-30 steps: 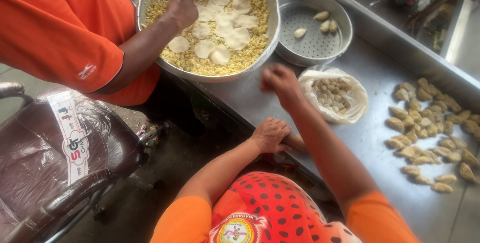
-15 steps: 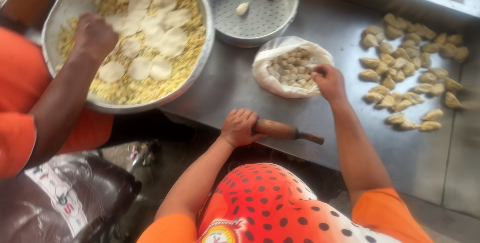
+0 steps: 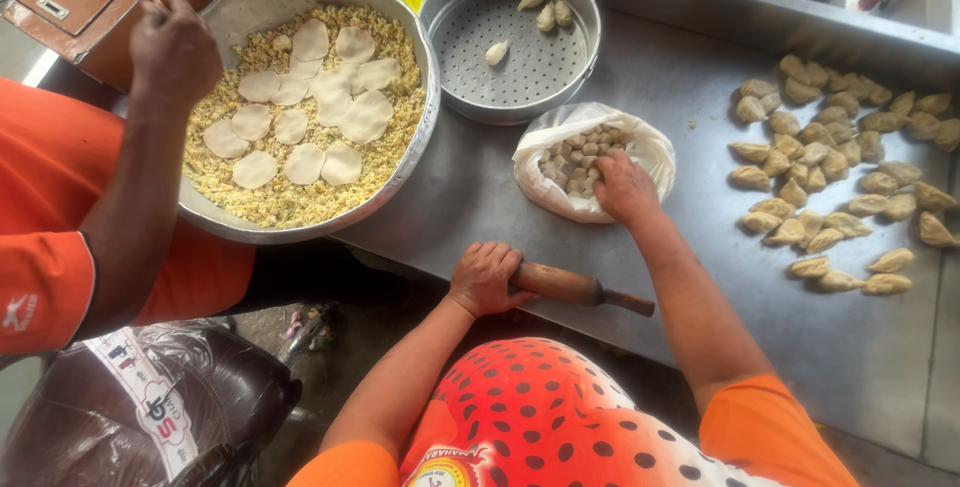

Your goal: The person repeatedly flattens small dough balls into thin circular discs using a rolling pin on a stainless steel countertop. The person places the flattened discs into a large metal bowl filled with a yellow grainy mixture. A second person in an orange shirt is visible nearby, also handling dough.

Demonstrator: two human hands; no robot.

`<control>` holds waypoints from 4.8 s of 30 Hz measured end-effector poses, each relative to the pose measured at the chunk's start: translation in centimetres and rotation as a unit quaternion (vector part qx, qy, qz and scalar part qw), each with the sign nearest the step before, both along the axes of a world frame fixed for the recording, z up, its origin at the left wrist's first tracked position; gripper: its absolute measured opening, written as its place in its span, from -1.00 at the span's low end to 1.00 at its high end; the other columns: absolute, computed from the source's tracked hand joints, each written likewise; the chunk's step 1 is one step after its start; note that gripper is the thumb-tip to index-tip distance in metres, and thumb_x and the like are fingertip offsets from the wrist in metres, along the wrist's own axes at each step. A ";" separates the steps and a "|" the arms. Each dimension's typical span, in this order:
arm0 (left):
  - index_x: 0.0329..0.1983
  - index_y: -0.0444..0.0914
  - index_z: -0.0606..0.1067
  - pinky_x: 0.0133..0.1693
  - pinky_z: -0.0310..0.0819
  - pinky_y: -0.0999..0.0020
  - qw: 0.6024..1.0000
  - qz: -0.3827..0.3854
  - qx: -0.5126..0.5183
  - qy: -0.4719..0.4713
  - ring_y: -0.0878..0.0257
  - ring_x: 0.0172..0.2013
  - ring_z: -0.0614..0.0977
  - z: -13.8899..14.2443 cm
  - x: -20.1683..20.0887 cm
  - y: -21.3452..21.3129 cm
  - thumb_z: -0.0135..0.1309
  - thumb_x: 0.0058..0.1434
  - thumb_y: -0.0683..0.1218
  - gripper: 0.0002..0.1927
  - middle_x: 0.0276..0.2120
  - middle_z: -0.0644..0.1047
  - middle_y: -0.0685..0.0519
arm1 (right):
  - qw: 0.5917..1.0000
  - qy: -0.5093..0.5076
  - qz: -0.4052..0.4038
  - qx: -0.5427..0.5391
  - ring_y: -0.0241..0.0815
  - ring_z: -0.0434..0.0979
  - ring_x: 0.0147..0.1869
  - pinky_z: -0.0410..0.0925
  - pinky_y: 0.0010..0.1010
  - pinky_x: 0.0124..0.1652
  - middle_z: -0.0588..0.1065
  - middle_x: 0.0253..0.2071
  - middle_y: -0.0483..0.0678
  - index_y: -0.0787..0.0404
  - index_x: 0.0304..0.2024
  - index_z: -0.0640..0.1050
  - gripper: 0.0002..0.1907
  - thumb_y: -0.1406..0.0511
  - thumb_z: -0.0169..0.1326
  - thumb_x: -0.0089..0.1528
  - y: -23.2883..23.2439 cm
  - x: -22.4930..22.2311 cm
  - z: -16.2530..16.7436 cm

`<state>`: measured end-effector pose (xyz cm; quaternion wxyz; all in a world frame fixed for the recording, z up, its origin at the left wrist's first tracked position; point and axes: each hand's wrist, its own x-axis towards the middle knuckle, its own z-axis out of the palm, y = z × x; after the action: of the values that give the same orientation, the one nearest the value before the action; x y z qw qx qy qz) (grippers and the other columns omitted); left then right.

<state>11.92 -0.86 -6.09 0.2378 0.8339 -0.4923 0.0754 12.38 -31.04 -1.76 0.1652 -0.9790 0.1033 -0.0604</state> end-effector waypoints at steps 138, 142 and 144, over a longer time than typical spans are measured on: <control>0.43 -0.22 0.19 0.33 -0.11 -0.14 0.977 0.080 0.150 0.130 -0.18 0.45 -0.02 1.9 -4.1 -1.8 -0.11 0.14 0.59 0.04 0.46 0.03 -0.27 | 0.999 0.031 0.004 -0.009 0.14 0.50 -0.02 0.36 -0.03 -0.12 0.51 -0.18 0.06 0.18 -0.18 0.56 -0.54 -0.07 0.06 0.26 7.2 -17.7 -2.5; 0.57 -0.30 -0.08 0.41 -0.37 -0.19 0.965 0.091 0.184 0.165 -0.15 0.52 -0.19 1.0 0.1 -5.0 -0.26 0.14 0.64 0.22 0.54 -0.13 -0.23 | 0.997 0.074 -0.015 -0.031 0.18 0.50 -0.02 0.34 0.02 -0.18 0.50 -0.18 0.05 0.14 -0.26 0.54 -0.56 -0.08 0.02 0.32 5.7 -14.7 -3.3; 0.55 -0.32 -0.08 0.40 -0.35 -0.18 0.967 0.090 0.181 0.153 -0.15 0.51 -0.17 1.3 0.8 -5.6 -0.25 0.11 0.64 0.24 0.53 -0.11 -0.23 | 0.997 0.069 -0.015 -0.031 0.16 0.51 -0.02 0.35 0.01 -0.15 0.50 -0.18 0.03 0.13 -0.26 0.53 -0.57 -0.08 0.01 0.34 5.5 -14.6 -3.3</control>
<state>12.68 -6.43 -4.75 0.1481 0.9056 -0.3781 -0.1226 -2.21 -25.52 -5.04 0.1265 -0.9838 0.1269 0.0021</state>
